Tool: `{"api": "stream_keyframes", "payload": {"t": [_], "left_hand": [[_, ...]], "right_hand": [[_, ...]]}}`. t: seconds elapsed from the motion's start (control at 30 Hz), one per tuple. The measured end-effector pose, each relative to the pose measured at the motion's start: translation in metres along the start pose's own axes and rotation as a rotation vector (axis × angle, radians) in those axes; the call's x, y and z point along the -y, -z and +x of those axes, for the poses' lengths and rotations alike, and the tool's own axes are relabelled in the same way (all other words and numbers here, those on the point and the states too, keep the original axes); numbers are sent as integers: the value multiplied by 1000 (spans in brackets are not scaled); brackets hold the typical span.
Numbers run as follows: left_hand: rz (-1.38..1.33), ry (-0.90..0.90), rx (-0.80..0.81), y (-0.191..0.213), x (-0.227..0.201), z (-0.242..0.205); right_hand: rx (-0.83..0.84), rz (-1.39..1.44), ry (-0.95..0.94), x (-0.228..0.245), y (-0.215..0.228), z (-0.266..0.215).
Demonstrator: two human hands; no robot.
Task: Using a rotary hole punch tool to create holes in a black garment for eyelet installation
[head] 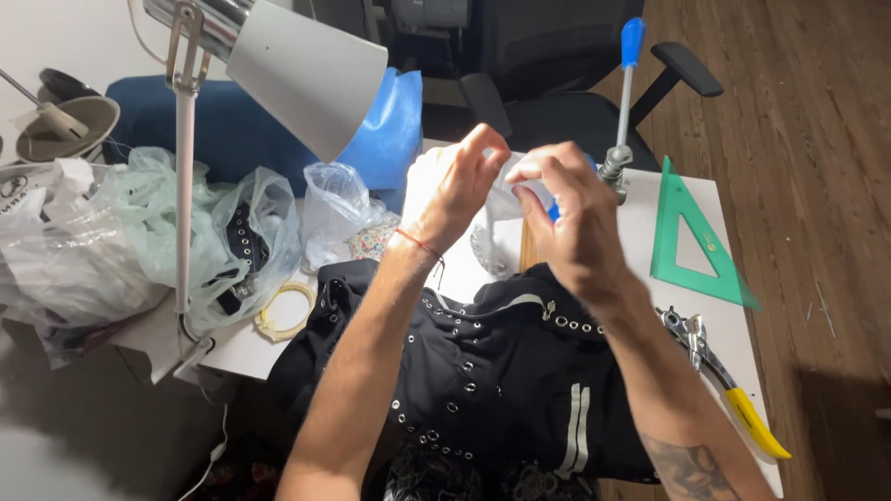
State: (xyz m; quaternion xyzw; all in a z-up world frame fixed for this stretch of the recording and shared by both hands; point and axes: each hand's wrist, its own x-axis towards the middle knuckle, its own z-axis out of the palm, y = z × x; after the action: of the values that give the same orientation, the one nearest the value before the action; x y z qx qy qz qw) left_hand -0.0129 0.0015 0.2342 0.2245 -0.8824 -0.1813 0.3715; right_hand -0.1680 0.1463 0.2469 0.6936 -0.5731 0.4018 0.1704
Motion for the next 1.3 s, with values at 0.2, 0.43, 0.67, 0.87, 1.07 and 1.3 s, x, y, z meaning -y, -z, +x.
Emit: {"api": "stream_keyframes", "payload": {"t": [0.2, 0.43, 0.67, 0.87, 1.07, 1.3], "left_hand": [[-68, 46, 1, -3, -6, 0], [-42, -6, 46, -28, 6, -4], [-136, -21, 91, -56, 5, -18], [-194, -40, 78, -65, -7, -16], [-178, 8, 39, -67, 21, -41], [-121, 43, 16, -62, 73, -85]], "right_hand": [[-78, 253, -205, -11, -42, -8], [792, -28, -98, -26, -76, 6], [989, -102, -18, -75, -120, -35], [944, -47, -34, -119, -169, -62], [906, 13, -48, -136, -199, -78], [859, 84, -78, -123, -202, -79]]}}
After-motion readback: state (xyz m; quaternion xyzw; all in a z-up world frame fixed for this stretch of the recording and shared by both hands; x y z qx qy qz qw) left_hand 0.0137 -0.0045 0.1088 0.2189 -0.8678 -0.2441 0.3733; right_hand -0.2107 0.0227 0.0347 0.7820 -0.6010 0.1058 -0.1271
